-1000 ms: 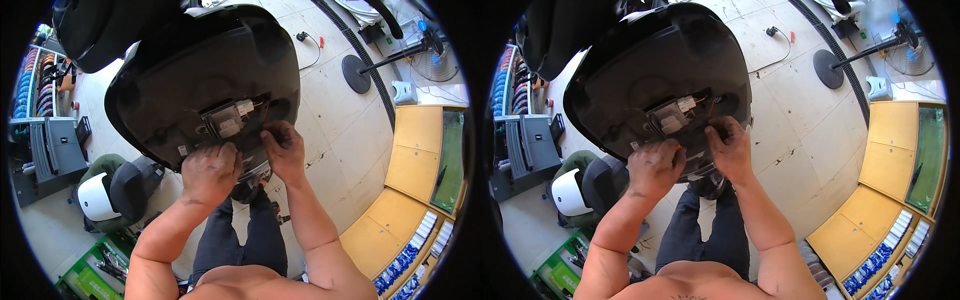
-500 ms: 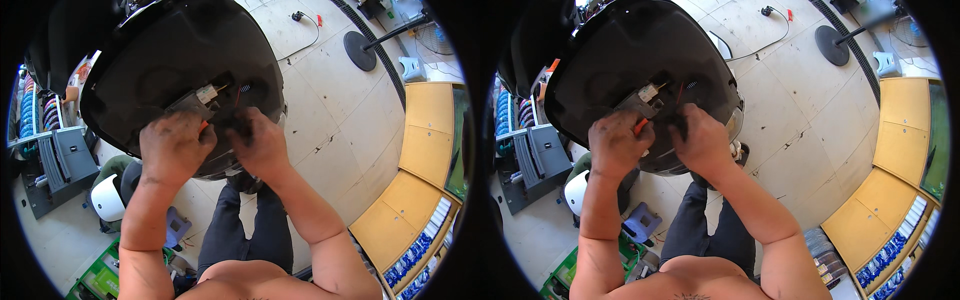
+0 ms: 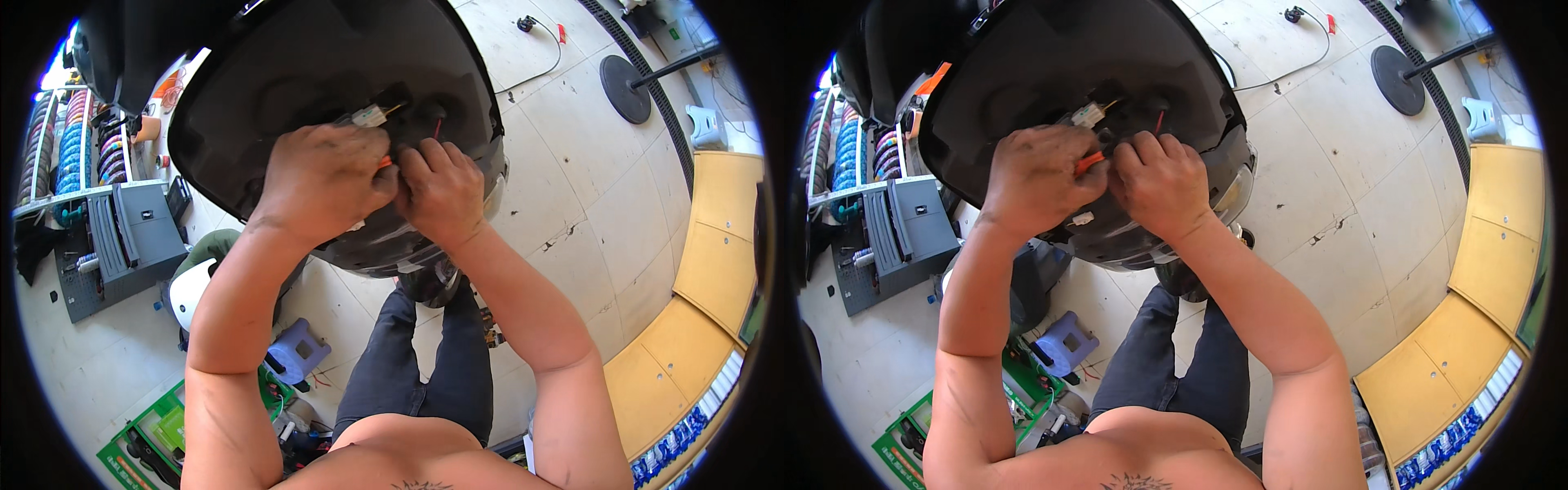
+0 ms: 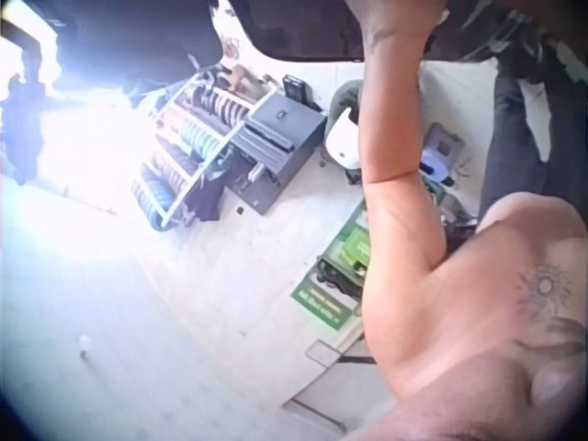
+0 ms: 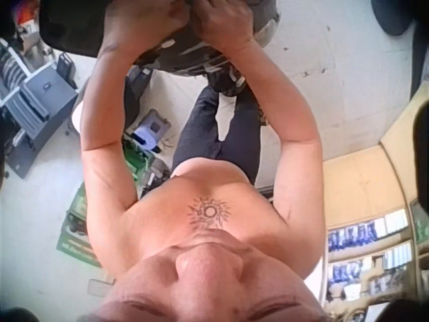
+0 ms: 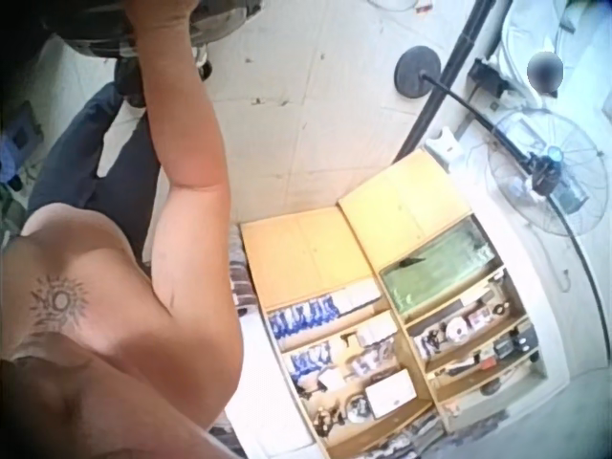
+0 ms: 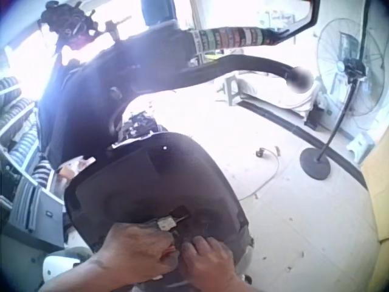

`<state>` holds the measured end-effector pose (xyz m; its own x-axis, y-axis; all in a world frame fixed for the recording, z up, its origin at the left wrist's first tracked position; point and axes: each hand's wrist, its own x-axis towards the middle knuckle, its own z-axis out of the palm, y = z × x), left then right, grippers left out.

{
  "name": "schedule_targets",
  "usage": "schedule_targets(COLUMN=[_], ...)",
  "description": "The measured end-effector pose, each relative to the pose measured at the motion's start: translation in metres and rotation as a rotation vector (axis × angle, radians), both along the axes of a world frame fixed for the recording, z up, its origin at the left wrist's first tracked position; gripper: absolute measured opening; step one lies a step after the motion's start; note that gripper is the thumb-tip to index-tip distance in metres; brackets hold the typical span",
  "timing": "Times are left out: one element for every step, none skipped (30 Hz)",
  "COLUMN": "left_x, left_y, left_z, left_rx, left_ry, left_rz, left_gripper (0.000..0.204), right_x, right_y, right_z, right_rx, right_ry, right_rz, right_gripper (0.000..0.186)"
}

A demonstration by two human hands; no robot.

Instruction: The person removes a white plastic cover from a scooter, then uses a cordless drill to remove screws from the front fairing. They disconnect wiring, detach the fairing, and later use scissors to trim a small plant near the rear wheel.

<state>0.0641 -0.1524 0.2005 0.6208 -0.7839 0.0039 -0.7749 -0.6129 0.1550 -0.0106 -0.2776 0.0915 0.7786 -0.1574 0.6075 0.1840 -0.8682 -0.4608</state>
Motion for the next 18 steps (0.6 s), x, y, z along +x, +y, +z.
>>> schedule_targets(left_x=[0.002, 0.005, 0.007, 0.007, 0.008, 0.01, 0.012, 0.014, 0.014, 0.012, 0.01, 0.004, -0.005, -0.014, -0.025, -0.039, -0.054, -0.064], left_y=[-0.002, -0.004, -0.004, -0.003, -0.002, -0.002, 0.0, 0.002, 0.006, 0.01, 0.015, 0.025, 0.039, 0.055, 0.076, 0.088, 0.094, 0.093], left_z=[-0.001, -0.001, -0.002, -0.003, -0.005, -0.008, -0.011, -0.014, -0.011, -0.004, 0.001, 0.006, 0.008, 0.005, -0.006, -0.018, -0.034, -0.049], left_rx=[-0.005, -0.011, -0.013, -0.069, -0.113, -0.158, -0.202, -0.28, -0.348, -0.418, -0.489, -0.529, -0.578, -0.631, -0.552, -0.581, -0.705, -0.72], left_ry=[-0.009, -0.019, -0.028, -0.034, -0.049, -0.065, -0.082, -0.087, -0.009, 0.068, 0.144, 0.225, 0.305, 0.394, 0.255, 0.441, 0.6, 0.512], left_rz=[-0.009, -0.018, -0.022, -0.034, -0.064, -0.092, -0.12, -0.158, -0.124, -0.09, -0.058, 0.07, 0.187, 0.301, 0.296, 0.452, 0.507, 0.439], left_gripper=[0.019, 0.019, 0.02, 0.02, 0.021, 0.021, 0.021, 0.02, 0.018, 0.016, 0.015, 0.014, 0.013, 0.011, 0.009, 0.008, 0.009, 0.014], right_x=[0.002, 0.004, 0.005, 0.006, 0.007, 0.008, 0.008, 0.008, 0.01, 0.006, 0.002, 0.0, 0.0, -0.003, -0.003, -0.003, -0.004, -0.002], right_y=[0.0, 0.0, 0.002, 0.003, 0.004, 0.006, 0.007, 0.009, 0.01, 0.012, 0.012, 0.008, 0.003, 0.0, 0.001, 0.001, 0.0, -0.002], right_z=[-0.003, -0.005, -0.008, -0.01, -0.011, -0.01, -0.012, -0.013, -0.013, -0.005, -0.006, -0.006, -0.004, -0.001, 0.003, 0.003, 0.002, 0.006], right_rx=[0.011, 0.023, 0.036, 0.049, 0.061, 0.085, 0.1, 0.115, 0.131, 0.155, 0.19, 0.22, 0.241, 0.334, 0.442, 0.541, 0.643, 0.633], right_ry=[-0.008, -0.015, -0.026, -0.037, -0.047, -0.065, -0.084, -0.103, -0.12, -0.065, -0.028, 0.0, 0.023, 0.047, 0.07, 0.097, 0.133, 0.14], right_rz=[0.001, 0.002, -0.014, -0.028, -0.043, -0.054, -0.06, -0.066, -0.07, -0.093, -0.077, -0.068, -0.067, -0.035, -0.022, -0.016, -0.01, 0.024], right_gripper=[0.02, 0.019, 0.019, 0.019, 0.019, 0.018, 0.018, 0.017, 0.017, 0.015, 0.015, 0.015, 0.015, 0.015, 0.015, 0.015, 0.016, 0.015])
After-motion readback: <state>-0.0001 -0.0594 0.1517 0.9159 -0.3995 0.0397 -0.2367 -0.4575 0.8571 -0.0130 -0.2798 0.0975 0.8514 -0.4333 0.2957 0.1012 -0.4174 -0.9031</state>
